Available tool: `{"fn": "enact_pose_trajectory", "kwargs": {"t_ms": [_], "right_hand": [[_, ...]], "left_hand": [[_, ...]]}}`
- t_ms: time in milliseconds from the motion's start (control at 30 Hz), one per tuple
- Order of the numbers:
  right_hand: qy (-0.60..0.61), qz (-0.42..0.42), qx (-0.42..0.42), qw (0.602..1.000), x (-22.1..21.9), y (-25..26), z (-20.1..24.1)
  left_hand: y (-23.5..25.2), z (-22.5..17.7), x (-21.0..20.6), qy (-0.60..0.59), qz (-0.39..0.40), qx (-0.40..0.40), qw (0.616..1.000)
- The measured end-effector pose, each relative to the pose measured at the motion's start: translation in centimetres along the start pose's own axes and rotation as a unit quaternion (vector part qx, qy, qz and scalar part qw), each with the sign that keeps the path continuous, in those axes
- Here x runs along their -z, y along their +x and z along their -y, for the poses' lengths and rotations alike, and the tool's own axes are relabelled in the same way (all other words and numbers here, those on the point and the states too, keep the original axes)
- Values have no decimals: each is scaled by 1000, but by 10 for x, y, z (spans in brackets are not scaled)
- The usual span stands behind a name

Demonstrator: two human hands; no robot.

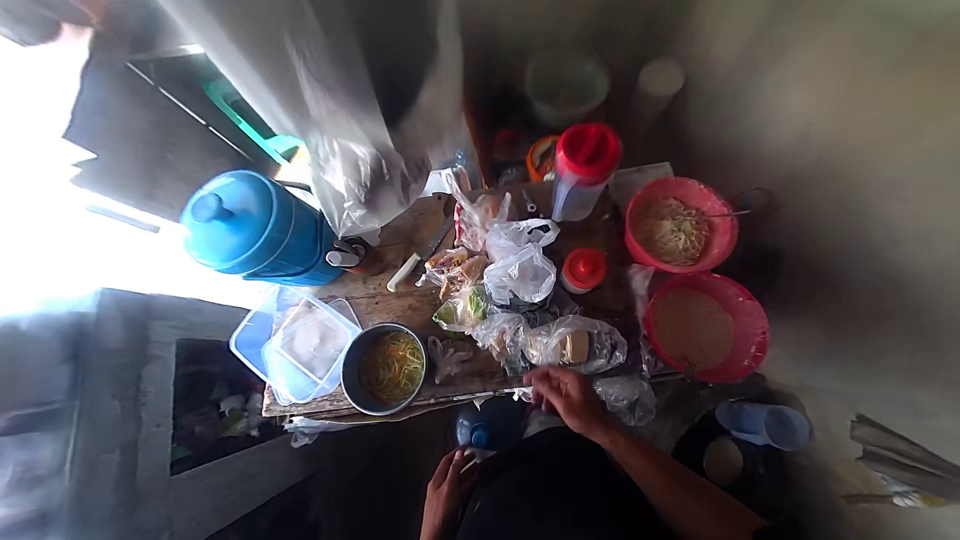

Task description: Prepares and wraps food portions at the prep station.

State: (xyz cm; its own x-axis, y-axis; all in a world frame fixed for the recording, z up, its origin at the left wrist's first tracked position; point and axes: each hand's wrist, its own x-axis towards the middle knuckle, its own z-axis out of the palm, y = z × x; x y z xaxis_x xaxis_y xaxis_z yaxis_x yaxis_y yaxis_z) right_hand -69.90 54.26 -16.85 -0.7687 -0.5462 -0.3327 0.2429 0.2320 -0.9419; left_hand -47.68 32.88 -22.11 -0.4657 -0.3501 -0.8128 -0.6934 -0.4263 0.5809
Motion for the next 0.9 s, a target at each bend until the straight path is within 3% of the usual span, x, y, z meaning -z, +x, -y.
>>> {"fn": "enact_pose_trajectory", "kwargs": {"t_ms": [67,133,233,333,433,533,633,700,767,833,900], "right_hand": [[-106,-187,179,960,13,30,38],[-194,-289,244,905,28,70,54],[-300,-238,234,894,30,111,61],[-402,-73,325,853,-1,109,50],[-403,60,366,837,-25,97,33],[-420,-8,366,830,-25,96,35],[-457,-189,328,804,-6,120,53],[-480,-228,221,818,16,145,68],[-495,-202,66,843,36,164,81],[-481,-103,-52,869,55,178,79],[-417,-11,-84,905,66,189,71]], "left_hand": [[-3,2,2,-2,-30,0,1000],[-6,2,2,-2,-46,7,999],[-8,1,-4,12,-55,3,998],[-11,-2,-7,51,-43,-13,998],[-12,2,-8,73,-45,-20,996],[-8,7,-8,74,-47,-20,996],[-5,10,-10,76,-47,-19,996],[-4,10,-11,88,-45,-19,995],[-1,10,-10,112,-41,-24,993],[2,10,-9,138,-40,-28,989],[4,10,-8,151,-38,-32,987]]}}
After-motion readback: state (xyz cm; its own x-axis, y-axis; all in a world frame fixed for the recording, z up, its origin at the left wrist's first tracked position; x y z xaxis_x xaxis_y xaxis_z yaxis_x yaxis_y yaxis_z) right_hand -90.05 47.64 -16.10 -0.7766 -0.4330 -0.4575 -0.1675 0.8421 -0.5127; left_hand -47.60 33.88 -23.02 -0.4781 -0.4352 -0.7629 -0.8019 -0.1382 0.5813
